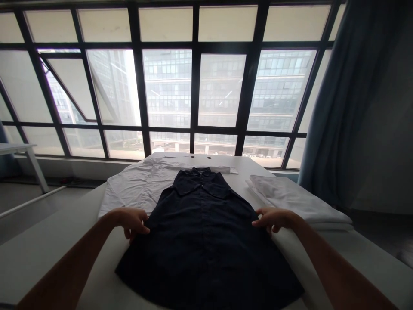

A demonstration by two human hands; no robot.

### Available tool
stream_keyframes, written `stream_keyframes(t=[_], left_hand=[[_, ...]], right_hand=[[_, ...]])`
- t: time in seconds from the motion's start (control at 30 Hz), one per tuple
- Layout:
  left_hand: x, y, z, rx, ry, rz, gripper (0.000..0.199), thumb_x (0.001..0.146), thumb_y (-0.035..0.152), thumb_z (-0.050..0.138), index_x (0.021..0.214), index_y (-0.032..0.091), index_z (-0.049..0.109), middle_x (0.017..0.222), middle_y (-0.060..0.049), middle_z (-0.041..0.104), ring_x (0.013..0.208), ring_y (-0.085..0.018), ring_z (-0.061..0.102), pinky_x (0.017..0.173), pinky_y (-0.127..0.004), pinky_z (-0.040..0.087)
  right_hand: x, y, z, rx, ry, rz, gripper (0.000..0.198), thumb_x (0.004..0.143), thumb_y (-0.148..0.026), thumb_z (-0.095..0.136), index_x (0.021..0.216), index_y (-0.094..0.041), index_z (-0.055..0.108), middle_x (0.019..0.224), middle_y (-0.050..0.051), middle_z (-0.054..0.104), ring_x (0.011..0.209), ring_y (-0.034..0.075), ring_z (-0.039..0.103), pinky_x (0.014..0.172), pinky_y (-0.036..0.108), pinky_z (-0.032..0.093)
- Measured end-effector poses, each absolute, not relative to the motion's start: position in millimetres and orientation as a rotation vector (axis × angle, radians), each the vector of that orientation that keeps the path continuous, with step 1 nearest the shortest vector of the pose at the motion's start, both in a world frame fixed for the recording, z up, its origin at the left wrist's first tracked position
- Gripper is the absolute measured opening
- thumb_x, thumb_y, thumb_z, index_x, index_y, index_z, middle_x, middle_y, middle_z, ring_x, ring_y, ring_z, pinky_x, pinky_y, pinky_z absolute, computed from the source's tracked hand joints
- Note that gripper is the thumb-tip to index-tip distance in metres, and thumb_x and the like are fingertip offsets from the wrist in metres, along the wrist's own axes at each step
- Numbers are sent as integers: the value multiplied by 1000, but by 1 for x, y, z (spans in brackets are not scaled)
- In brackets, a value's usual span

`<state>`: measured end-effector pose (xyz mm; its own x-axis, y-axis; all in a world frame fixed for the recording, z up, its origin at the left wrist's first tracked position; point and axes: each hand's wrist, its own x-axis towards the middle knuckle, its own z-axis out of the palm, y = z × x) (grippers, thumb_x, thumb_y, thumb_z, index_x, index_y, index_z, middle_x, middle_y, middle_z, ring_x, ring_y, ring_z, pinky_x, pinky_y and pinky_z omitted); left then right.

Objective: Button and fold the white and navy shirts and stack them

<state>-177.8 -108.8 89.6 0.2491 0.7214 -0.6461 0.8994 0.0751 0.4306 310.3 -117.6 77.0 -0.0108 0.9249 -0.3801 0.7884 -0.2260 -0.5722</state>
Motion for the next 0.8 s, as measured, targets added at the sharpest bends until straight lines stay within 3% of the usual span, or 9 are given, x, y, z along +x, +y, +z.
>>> stream_keyframes(t=[0.2,0.47,0.6,0.8], left_hand=[[-167,-133,104,1683,1277,-437,27,79,44,65,72,18,65,62,-5,69,58,-16,66,59,-23,49],[-75,-147,132,1954,1228,-506,45,88,27,47,45,16,53,59,-9,70,52,-13,61,51,-20,44],[-12,-141,111,2029,1135,-670,42,84,19,46,42,17,51,52,-7,66,51,-14,61,47,-20,45],[9,-128,71,1949,1061,-791,32,83,19,49,51,19,51,51,-7,65,54,-18,66,46,-22,47]], right_hand=[[311,-118,80,-2041,-1904,1526,42,69,-39,80,99,-18,59,74,11,69,69,24,69,49,24,45],[295,-119,93,-1950,-1861,1443,77,80,-23,74,144,-9,33,71,3,69,52,13,64,48,18,49],[289,-124,94,-1914,-1874,1412,80,85,-21,68,149,-4,23,61,1,65,46,10,57,43,16,45],[282,-126,94,-1806,-1932,1375,80,83,-23,71,149,-5,29,51,-4,59,42,10,52,39,15,40]])
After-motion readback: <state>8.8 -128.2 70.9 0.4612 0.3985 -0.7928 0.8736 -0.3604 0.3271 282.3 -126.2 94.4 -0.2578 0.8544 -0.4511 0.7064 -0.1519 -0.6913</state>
